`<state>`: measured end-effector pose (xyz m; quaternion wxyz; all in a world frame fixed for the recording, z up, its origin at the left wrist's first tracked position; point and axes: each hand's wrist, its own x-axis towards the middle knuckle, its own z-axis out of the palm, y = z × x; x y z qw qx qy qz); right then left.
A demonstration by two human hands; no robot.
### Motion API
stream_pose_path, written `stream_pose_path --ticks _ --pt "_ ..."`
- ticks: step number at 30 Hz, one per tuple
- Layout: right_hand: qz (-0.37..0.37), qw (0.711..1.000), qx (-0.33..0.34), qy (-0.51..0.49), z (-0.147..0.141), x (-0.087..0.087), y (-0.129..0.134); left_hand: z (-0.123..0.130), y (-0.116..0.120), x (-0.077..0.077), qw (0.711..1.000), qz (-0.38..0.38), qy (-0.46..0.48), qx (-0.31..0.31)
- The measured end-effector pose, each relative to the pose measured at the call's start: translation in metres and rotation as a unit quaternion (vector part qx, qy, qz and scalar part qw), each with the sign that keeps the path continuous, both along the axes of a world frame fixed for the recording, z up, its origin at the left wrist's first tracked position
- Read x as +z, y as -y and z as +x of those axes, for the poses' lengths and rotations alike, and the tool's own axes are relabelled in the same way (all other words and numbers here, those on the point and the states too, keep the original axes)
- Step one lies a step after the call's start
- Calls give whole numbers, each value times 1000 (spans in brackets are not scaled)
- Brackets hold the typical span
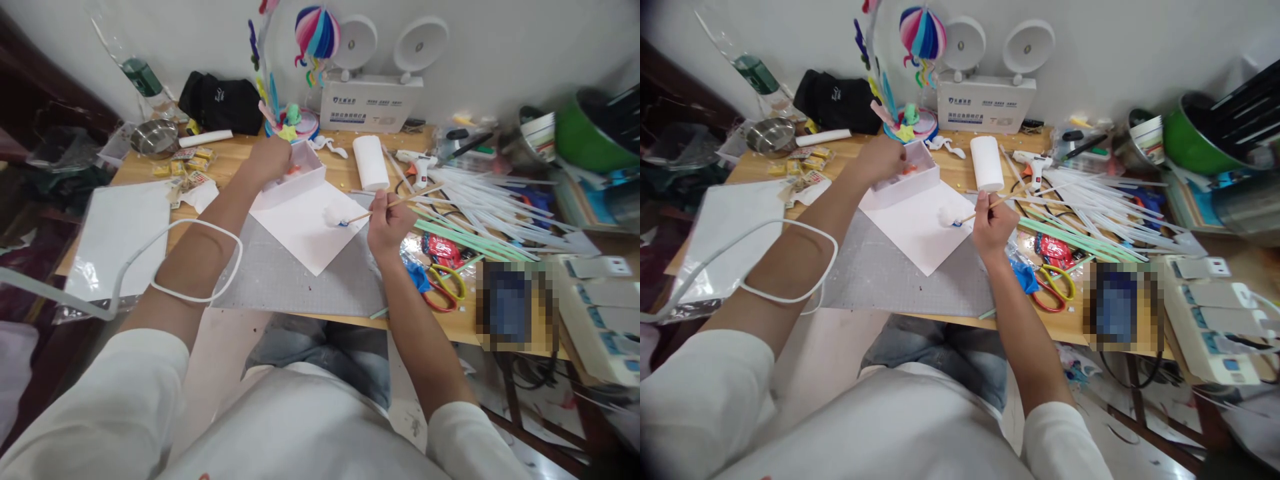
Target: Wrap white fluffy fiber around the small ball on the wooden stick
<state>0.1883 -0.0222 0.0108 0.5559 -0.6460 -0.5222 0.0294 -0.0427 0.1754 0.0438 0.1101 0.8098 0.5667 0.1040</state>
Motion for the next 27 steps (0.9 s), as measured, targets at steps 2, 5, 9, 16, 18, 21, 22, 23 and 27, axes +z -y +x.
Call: stream_pose_path --ticks 2,5,9,16,18,21,22,23,27 --pt "1 1000 2 2 0 0 0 3 4 -3 1000 5 -12 0" --pt "10 1000 3 -3 0 0 0 3 12 1 1000 11 -15 -4" --pt "18 1000 4 -15 0 -1 -1 -10 19 21 999 47 2 -7" --pt "24 999 34 3 3 -1 2 0 73 49 954 72 289 -27" --pt "18 998 51 39 4 0 3 15 102 40 906 -7 422 -40" --pt "0 994 74 84 3 0 4 33 137 17 865 -161 465 -92" --pt "-4 992 82 95 3 0 4 37 145 8 853 -212 462 -117" --pt "-7 991 90 102 2 0 4 38 151 0 843 -250 457 -136" --pt "-16 987 110 114 0 -2 4 39 159 -26 846 -279 429 -151"
